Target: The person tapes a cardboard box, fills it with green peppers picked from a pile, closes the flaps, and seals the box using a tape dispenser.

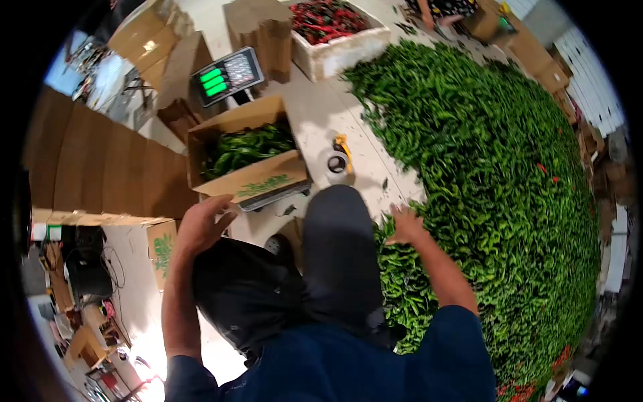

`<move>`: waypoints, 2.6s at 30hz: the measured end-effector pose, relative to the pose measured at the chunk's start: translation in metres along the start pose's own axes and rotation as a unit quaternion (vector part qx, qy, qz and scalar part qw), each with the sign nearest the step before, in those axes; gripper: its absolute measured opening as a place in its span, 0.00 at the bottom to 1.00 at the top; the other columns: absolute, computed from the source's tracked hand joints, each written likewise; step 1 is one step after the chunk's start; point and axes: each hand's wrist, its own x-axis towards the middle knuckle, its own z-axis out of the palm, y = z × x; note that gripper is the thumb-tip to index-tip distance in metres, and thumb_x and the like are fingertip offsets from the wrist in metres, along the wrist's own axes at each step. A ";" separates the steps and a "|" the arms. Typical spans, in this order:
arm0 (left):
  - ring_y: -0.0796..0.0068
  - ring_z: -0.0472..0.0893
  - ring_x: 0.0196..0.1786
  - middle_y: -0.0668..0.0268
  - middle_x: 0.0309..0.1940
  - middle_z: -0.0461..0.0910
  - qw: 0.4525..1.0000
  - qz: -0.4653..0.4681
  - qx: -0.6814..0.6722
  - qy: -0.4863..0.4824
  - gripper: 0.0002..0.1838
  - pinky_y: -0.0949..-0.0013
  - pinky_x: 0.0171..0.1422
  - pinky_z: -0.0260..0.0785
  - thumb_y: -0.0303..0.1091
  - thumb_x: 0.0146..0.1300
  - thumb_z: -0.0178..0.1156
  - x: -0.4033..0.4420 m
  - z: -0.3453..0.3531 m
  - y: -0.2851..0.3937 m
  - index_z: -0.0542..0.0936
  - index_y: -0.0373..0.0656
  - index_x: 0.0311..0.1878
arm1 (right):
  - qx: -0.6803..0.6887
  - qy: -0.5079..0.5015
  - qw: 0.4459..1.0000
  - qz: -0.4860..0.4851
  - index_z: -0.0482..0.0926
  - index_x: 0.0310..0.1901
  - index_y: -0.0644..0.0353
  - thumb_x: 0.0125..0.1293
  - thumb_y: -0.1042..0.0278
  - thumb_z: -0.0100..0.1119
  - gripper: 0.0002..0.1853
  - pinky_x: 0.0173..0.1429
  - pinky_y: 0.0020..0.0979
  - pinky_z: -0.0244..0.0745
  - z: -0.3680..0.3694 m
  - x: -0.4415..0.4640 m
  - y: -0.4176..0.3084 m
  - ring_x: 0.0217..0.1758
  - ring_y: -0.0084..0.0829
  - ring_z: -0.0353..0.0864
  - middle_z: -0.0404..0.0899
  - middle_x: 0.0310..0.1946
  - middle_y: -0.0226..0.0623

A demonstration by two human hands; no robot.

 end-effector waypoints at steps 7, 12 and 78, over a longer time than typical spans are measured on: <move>0.50 0.84 0.52 0.52 0.49 0.85 0.990 -0.003 0.096 -0.104 0.22 0.54 0.55 0.76 0.38 0.64 0.67 0.028 0.009 0.015 0.81 0.43 0.60 | 0.012 -0.050 0.993 0.110 0.36 0.83 0.51 0.50 0.33 0.77 0.71 0.76 0.68 0.54 0.138 0.003 -0.052 0.82 0.62 0.48 0.44 0.82 0.53; 0.48 0.83 0.52 0.52 0.50 0.84 0.988 -0.012 0.103 -0.112 0.23 0.53 0.56 0.76 0.39 0.64 0.67 0.035 0.013 0.025 0.80 0.44 0.61 | 0.097 -0.093 0.983 0.129 0.35 0.83 0.46 0.63 0.53 0.72 0.59 0.71 0.67 0.61 0.141 0.020 -0.053 0.79 0.63 0.57 0.44 0.82 0.54; 0.49 0.84 0.42 0.55 0.36 0.83 0.984 0.168 -0.022 -0.056 0.21 0.50 0.46 0.76 0.39 0.63 0.67 0.028 0.028 0.018 0.77 0.40 0.56 | 0.289 -0.105 0.946 0.100 0.73 0.66 0.48 0.56 0.80 0.67 0.34 0.41 0.33 0.80 -0.113 -0.104 0.014 0.42 0.30 0.81 0.80 0.50 0.39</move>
